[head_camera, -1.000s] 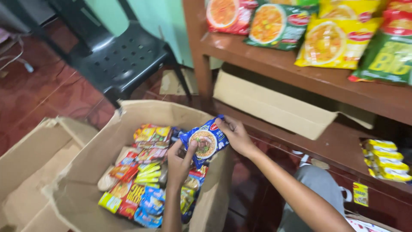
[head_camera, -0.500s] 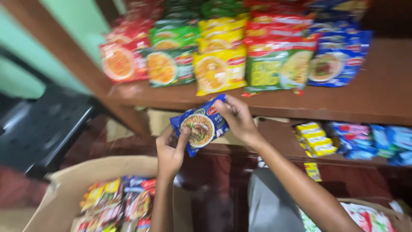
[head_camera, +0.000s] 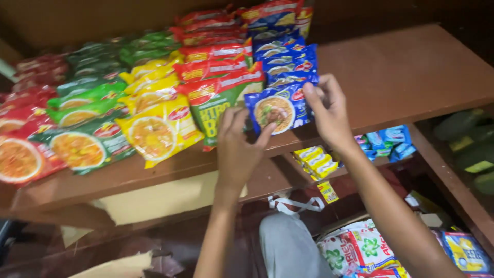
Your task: Stocking instant noodle packets from a box onto a shelf.
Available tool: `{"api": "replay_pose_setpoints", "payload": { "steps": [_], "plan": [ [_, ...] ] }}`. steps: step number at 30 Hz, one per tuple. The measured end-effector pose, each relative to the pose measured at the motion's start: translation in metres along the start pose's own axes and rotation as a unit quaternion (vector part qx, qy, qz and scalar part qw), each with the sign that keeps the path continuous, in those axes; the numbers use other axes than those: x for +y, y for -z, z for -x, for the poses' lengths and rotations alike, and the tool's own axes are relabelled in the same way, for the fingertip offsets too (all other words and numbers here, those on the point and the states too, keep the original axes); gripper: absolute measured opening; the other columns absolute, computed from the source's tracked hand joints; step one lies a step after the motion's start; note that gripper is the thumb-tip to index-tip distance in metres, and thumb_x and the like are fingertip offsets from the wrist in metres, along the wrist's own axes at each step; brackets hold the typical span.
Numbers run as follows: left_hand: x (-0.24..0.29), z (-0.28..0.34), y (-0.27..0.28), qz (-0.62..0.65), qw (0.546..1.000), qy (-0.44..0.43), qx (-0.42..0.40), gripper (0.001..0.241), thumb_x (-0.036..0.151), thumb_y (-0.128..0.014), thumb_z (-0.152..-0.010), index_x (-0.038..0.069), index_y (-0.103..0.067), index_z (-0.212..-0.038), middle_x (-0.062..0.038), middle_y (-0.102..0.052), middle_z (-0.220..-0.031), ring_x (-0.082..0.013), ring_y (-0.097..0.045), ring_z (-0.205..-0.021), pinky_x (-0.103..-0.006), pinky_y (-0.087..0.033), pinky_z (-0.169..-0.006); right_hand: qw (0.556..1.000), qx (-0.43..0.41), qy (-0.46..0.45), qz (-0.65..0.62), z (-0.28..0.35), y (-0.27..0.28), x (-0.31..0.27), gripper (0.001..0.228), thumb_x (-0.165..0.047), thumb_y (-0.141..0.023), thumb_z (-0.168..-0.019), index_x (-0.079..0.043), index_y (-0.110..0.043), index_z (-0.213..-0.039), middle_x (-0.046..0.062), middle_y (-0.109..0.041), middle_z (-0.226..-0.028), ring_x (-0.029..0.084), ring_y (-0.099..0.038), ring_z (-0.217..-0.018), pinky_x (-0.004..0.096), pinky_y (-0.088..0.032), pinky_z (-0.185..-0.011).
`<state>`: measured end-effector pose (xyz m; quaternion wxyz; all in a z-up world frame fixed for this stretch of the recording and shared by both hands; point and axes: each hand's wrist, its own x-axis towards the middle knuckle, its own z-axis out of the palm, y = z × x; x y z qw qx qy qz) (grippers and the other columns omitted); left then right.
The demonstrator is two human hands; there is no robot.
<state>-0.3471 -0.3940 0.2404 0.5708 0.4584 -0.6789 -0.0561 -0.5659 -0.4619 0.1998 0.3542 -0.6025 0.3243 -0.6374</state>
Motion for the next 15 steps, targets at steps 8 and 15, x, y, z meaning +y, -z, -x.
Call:
{"api": "replay_pose_setpoints", "payload": {
  "steps": [8, 15],
  "plan": [
    [-0.009, -0.006, -0.052, -0.121, 0.989, -0.079, -0.002, 0.045, 0.031, -0.09, -0.076, 0.002, -0.07, -0.104, -0.013, -0.055, -0.122, -0.0328, -0.053, -0.116, -0.0474, -0.041, -0.095, 0.996, -0.008, 0.012, 0.086, -0.001, 0.028, -0.005, 0.024, -0.012, -0.07, -0.1, -0.003, -0.058, -0.119, -0.002, -0.065, -0.106, 0.004, -0.061, -0.098, 0.022, -0.051, -0.087],
    [-0.016, -0.009, -0.057, -0.19, 0.979, -0.078, 0.014, 0.063, 0.036, -0.089, -0.076, 0.003, -0.062, -0.123, -0.014, -0.053, -0.132, -0.0336, -0.052, -0.121, -0.0487, -0.041, -0.099, 0.987, 0.036, 0.007, 0.154, 0.001, 0.025, 0.014, 0.046, -0.013, -0.081, -0.093, -0.003, -0.055, -0.129, -0.001, -0.057, -0.101, 0.005, -0.053, -0.089, 0.02, -0.046, -0.074]
  ]
}}
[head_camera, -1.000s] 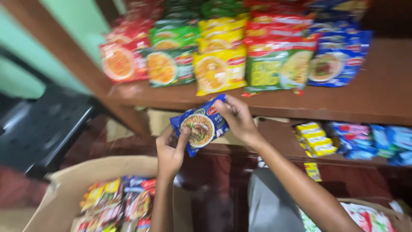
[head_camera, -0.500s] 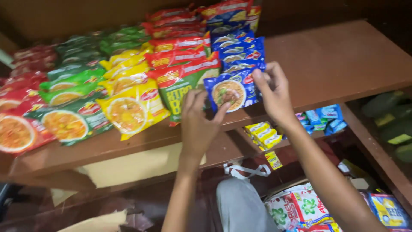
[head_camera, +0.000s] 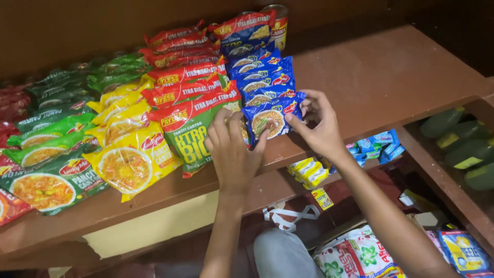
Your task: Stocking instant noodle packets from a box onto a shelf.
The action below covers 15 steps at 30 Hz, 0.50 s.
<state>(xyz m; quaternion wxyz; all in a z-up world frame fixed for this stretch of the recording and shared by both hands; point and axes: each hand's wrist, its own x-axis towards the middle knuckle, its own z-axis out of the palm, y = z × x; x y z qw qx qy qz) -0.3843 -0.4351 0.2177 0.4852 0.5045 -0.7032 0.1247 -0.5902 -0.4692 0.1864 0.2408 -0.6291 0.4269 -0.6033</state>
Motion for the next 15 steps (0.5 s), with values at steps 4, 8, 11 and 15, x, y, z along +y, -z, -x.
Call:
{"api": "replay_pose_setpoints", "payload": {
  "steps": [4, 8, 11, 15],
  "plan": [
    [-0.004, -0.004, -0.006, 0.0, 1.0, 0.003, -0.003, 0.068, 0.037, -0.088, -0.076, 0.005, -0.058, -0.128, -0.014, -0.053, -0.134, -0.0334, -0.053, -0.121, -0.0489, -0.041, -0.099, 1.0, 0.02, 0.015, -0.003, -0.003, -0.005, 0.001, 0.056, -0.014, -0.083, -0.091, -0.005, -0.048, -0.133, -0.002, -0.056, -0.106, 0.005, -0.053, -0.092, 0.02, -0.047, -0.074],
    [-0.004, -0.001, -0.004, -0.01, 1.0, -0.017, -0.007, 0.067, 0.035, -0.088, -0.079, 0.005, -0.057, -0.131, -0.014, -0.054, -0.132, -0.0331, -0.053, -0.121, -0.0486, -0.041, -0.099, 0.997, 0.051, 0.043, 0.049, 0.003, -0.008, -0.004, 0.056, -0.013, -0.084, -0.09, -0.005, -0.047, -0.132, 0.001, -0.056, -0.109, 0.008, -0.054, -0.096, 0.023, -0.049, -0.08],
    [-0.002, 0.003, -0.004, -0.007, 1.0, -0.026, -0.006, 0.066, 0.034, -0.087, -0.081, 0.005, -0.057, -0.132, -0.013, -0.054, -0.132, -0.0323, -0.053, -0.122, -0.048, -0.04, -0.1, 0.994, 0.05, 0.063, 0.074, 0.006, -0.004, -0.007, 0.056, -0.012, -0.083, -0.091, -0.004, -0.046, -0.133, 0.003, -0.056, -0.111, 0.011, -0.055, -0.1, 0.026, -0.05, -0.084],
    [-0.001, 0.004, -0.001, 0.006, 0.999, -0.033, -0.004, 0.066, 0.032, -0.087, -0.081, 0.005, -0.057, -0.133, -0.012, -0.054, -0.132, -0.0313, -0.053, -0.122, -0.0474, -0.04, -0.102, 0.995, 0.03, 0.067, 0.07, 0.007, 0.001, -0.003, 0.057, -0.012, -0.08, -0.094, -0.005, -0.045, -0.138, 0.004, -0.054, -0.113, 0.013, -0.054, -0.104, 0.027, -0.048, -0.089]
  ]
}}
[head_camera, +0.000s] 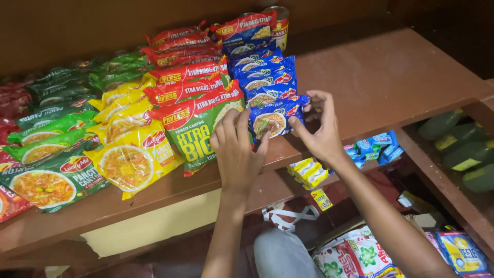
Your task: Stocking instant noodle packets from a box onto a shelf.
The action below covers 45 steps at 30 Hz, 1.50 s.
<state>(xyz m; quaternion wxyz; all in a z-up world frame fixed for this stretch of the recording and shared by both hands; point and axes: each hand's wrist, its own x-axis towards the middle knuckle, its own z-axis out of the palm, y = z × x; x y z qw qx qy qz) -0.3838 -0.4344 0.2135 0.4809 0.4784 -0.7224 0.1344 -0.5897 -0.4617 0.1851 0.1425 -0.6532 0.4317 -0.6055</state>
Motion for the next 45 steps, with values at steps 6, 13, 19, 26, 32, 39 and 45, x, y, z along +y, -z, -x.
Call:
{"api": "replay_pose_setpoints", "payload": {
  "steps": [6, 13, 19, 26, 32, 39, 45],
  "plan": [
    [0.004, -0.002, 0.006, 0.02, 1.0, -0.011, -0.002, 0.067, 0.033, -0.087, -0.081, 0.005, -0.058, -0.134, -0.013, -0.054, -0.13, -0.0314, -0.054, -0.122, -0.0469, -0.04, -0.102, 1.0, -0.001, 0.015, 0.002, 0.002, -0.001, -0.001, 0.058, -0.011, -0.079, -0.095, -0.004, -0.044, -0.14, 0.005, -0.053, -0.113, 0.013, -0.053, -0.105, 0.028, -0.047, -0.09],
    [-0.001, -0.01, 0.001, 0.0, 1.0, -0.025, 0.0, 0.062, 0.033, -0.083, -0.088, 0.003, -0.06, -0.138, -0.016, -0.054, -0.136, -0.0323, -0.052, -0.125, -0.046, -0.04, -0.103, 0.994, -0.02, -0.073, -0.073, -0.008, -0.004, 0.013, 0.038, -0.009, -0.077, -0.097, -0.002, -0.053, -0.127, 0.001, -0.064, -0.099, 0.004, -0.059, -0.082, 0.019, -0.049, -0.068],
    [-0.003, -0.007, 0.001, -0.031, 0.999, -0.04, -0.008, 0.066, 0.035, -0.079, -0.088, -0.002, -0.057, -0.138, -0.019, -0.053, -0.14, -0.0345, -0.051, -0.129, -0.0474, -0.039, -0.106, 0.99, -0.023, -0.074, -0.115, -0.005, -0.003, 0.012, 0.033, -0.01, -0.075, -0.1, 0.0, -0.056, -0.126, -0.001, -0.063, -0.1, 0.002, -0.057, -0.086, 0.017, -0.049, -0.071],
    [-0.001, -0.001, 0.006, 0.016, 1.0, -0.011, -0.006, 0.075, 0.035, -0.082, -0.086, -0.001, -0.053, -0.145, -0.017, -0.052, -0.138, -0.0327, -0.051, -0.129, -0.0473, -0.038, -0.106, 0.991, -0.019, -0.061, -0.118, -0.004, -0.002, 0.0, 0.042, -0.008, -0.071, -0.099, -0.003, -0.048, -0.134, 0.001, -0.053, -0.107, 0.004, -0.054, -0.091, 0.021, -0.055, -0.071],
    [-0.001, 0.007, 0.024, 0.035, 0.999, 0.006, -0.009, 0.071, 0.035, -0.082, -0.087, 0.005, -0.054, -0.145, -0.013, -0.052, -0.138, -0.0313, -0.052, -0.126, -0.048, -0.038, -0.105, 0.991, 0.042, 0.003, -0.128, 0.006, 0.008, 0.018, 0.037, -0.005, -0.064, -0.107, -0.004, -0.043, -0.137, 0.003, -0.052, -0.111, 0.008, -0.053, -0.095, 0.022, -0.049, -0.078],
    [-0.023, 0.045, 0.077, 0.039, 0.997, 0.049, 0.053, 0.06, 0.035, -0.078, -0.094, 0.011, -0.054, -0.143, -0.011, -0.054, -0.137, -0.0314, -0.054, -0.125, -0.0479, -0.04, -0.105, 0.973, 0.035, 0.057, -0.221, 0.057, -0.053, -0.057, 0.017, -0.005, -0.061, -0.112, -0.004, -0.048, -0.123, 0.006, -0.055, -0.099, 0.011, -0.053, -0.083, 0.025, -0.045, -0.075],
    [-0.066, 0.128, 0.199, -0.052, 0.987, 0.123, 0.09, 0.055, 0.031, -0.077, -0.094, 0.012, -0.054, -0.141, -0.011, -0.056, -0.134, -0.0322, -0.056, -0.123, -0.0464, -0.041, -0.102, 0.904, -0.138, 0.011, -0.404, 0.111, -0.158, -0.136, 0.018, -0.007, -0.063, -0.111, -0.005, -0.048, -0.119, 0.006, -0.056, -0.091, 0.011, -0.052, -0.075, 0.026, -0.046, -0.07]
  ]
}}
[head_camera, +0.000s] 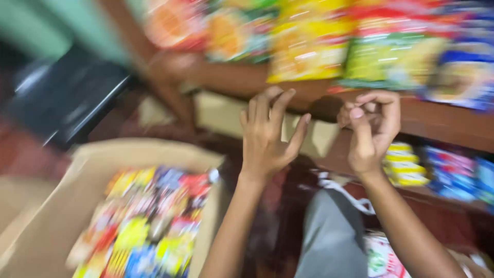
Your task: Stocking instant noodle packets from a box onto a shelf.
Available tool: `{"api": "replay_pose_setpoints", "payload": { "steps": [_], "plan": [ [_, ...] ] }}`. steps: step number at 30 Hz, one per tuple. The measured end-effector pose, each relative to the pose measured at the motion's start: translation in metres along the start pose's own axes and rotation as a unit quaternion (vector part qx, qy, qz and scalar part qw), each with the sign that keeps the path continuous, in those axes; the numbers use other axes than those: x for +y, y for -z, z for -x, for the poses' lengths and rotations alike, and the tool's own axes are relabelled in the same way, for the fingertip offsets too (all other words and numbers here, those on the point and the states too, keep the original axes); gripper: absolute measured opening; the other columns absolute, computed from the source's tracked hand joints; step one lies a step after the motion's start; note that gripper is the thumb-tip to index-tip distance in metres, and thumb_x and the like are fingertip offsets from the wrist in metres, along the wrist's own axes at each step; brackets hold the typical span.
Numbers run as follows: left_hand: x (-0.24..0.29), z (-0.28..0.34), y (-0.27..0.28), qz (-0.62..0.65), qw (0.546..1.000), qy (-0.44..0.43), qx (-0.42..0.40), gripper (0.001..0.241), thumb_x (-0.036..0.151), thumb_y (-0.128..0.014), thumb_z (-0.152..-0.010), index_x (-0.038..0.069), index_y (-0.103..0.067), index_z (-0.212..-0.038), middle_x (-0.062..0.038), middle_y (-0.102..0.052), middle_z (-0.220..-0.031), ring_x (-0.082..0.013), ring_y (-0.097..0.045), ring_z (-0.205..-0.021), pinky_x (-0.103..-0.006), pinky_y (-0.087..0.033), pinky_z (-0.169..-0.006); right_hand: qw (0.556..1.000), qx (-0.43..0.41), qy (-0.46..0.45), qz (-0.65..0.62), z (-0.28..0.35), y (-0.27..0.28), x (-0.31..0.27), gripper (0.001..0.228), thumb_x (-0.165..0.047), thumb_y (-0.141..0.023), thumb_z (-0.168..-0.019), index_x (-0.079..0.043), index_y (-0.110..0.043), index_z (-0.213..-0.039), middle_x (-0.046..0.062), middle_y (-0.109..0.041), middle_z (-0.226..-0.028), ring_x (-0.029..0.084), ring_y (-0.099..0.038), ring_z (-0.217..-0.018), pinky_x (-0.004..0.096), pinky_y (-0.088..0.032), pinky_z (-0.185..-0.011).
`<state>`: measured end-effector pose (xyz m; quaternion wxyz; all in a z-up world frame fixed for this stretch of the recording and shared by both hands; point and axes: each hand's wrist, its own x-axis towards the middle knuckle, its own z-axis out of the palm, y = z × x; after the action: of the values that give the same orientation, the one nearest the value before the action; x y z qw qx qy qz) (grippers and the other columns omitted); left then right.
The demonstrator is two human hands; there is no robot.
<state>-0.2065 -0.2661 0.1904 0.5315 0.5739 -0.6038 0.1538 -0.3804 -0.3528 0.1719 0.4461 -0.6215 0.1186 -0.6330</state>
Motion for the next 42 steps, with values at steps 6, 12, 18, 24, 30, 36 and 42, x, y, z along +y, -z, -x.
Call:
{"api": "replay_pose_setpoints", "payload": {
  "steps": [6, 12, 18, 24, 30, 36, 42],
  "plan": [
    [-0.068, 0.077, 0.134, -0.111, 0.987, 0.103, 0.059, 0.043, 0.026, -0.076, -0.094, 0.009, -0.059, -0.13, -0.014, -0.059, -0.128, -0.0326, -0.057, -0.12, -0.0453, -0.042, -0.099, 0.984, -0.144, -0.098, 0.046, 0.06, -0.146, 0.031, 0.017, -0.003, -0.059, -0.107, -0.006, -0.049, -0.121, 0.003, -0.057, -0.094, 0.01, -0.052, -0.08, 0.025, -0.045, -0.071],
    [-0.127, 0.172, 0.218, -0.192, 0.963, 0.174, 0.072, 0.033, 0.02, -0.073, -0.096, 0.007, -0.061, -0.123, -0.015, -0.06, -0.122, -0.0342, -0.057, -0.118, -0.0474, -0.042, -0.101, 0.952, -0.283, -0.114, -0.021, 0.144, -0.253, 0.095, 0.015, -0.001, -0.061, -0.106, -0.004, -0.053, -0.118, -0.001, -0.059, -0.106, 0.007, -0.056, -0.097, 0.023, -0.048, -0.086],
    [-0.165, 0.23, 0.244, -0.188, 0.955, 0.218, 0.066, 0.027, 0.02, -0.07, -0.095, 0.006, -0.062, -0.116, -0.013, -0.061, -0.115, -0.0331, -0.058, -0.111, -0.0462, -0.042, -0.094, 0.917, -0.365, -0.138, 0.079, 0.194, -0.306, 0.15, 0.013, -0.007, -0.065, -0.103, -0.005, -0.058, -0.114, -0.004, -0.054, -0.089, 0.004, -0.053, -0.081, 0.023, -0.045, -0.069],
    [-0.169, 0.24, 0.26, -0.188, 0.944, 0.252, 0.098, 0.021, 0.019, -0.066, -0.1, 0.005, -0.062, -0.115, -0.013, -0.063, -0.114, -0.0325, -0.059, -0.11, -0.0457, -0.042, -0.094, 0.872, -0.442, -0.165, 0.131, 0.22, -0.322, 0.269, 0.029, -0.007, -0.065, -0.093, -0.001, -0.054, -0.12, 0.013, -0.054, -0.105, 0.02, -0.058, -0.095, 0.033, -0.051, -0.081],
    [-0.174, 0.249, 0.257, -0.215, 0.941, 0.251, 0.078, 0.024, 0.018, -0.064, -0.1, 0.002, -0.063, -0.117, -0.015, -0.062, -0.114, -0.0338, -0.058, -0.11, -0.0471, -0.042, -0.097, 0.775, -0.517, -0.134, 0.338, 0.239, -0.315, 0.369, 0.062, -0.003, -0.065, -0.081, 0.0, -0.05, -0.14, 0.033, -0.054, -0.134, 0.049, -0.049, -0.129, 0.05, -0.038, -0.111],
    [-0.174, 0.25, 0.253, -0.221, 0.936, 0.265, 0.064, 0.022, 0.018, -0.064, -0.1, 0.003, -0.063, -0.116, -0.015, -0.061, -0.115, -0.0338, -0.057, -0.11, -0.0473, -0.042, -0.097, 0.725, -0.554, -0.217, 0.346, 0.231, -0.32, 0.357, 0.051, -0.017, -0.066, -0.085, -0.01, -0.064, -0.136, 0.022, -0.07, -0.133, 0.038, -0.068, -0.127, 0.044, -0.054, -0.111],
    [-0.181, 0.251, 0.249, -0.227, 0.936, 0.265, 0.052, 0.024, 0.018, -0.063, -0.099, 0.002, -0.063, -0.117, -0.015, -0.061, -0.115, -0.034, -0.057, -0.111, -0.0474, -0.042, -0.095, 0.751, -0.53, -0.081, 0.385, 0.224, -0.325, 0.317, 0.061, -0.023, -0.078, -0.079, -0.011, -0.056, -0.135, 0.029, -0.062, -0.125, 0.048, -0.059, -0.114, 0.054, -0.047, -0.095]
  ]
}}
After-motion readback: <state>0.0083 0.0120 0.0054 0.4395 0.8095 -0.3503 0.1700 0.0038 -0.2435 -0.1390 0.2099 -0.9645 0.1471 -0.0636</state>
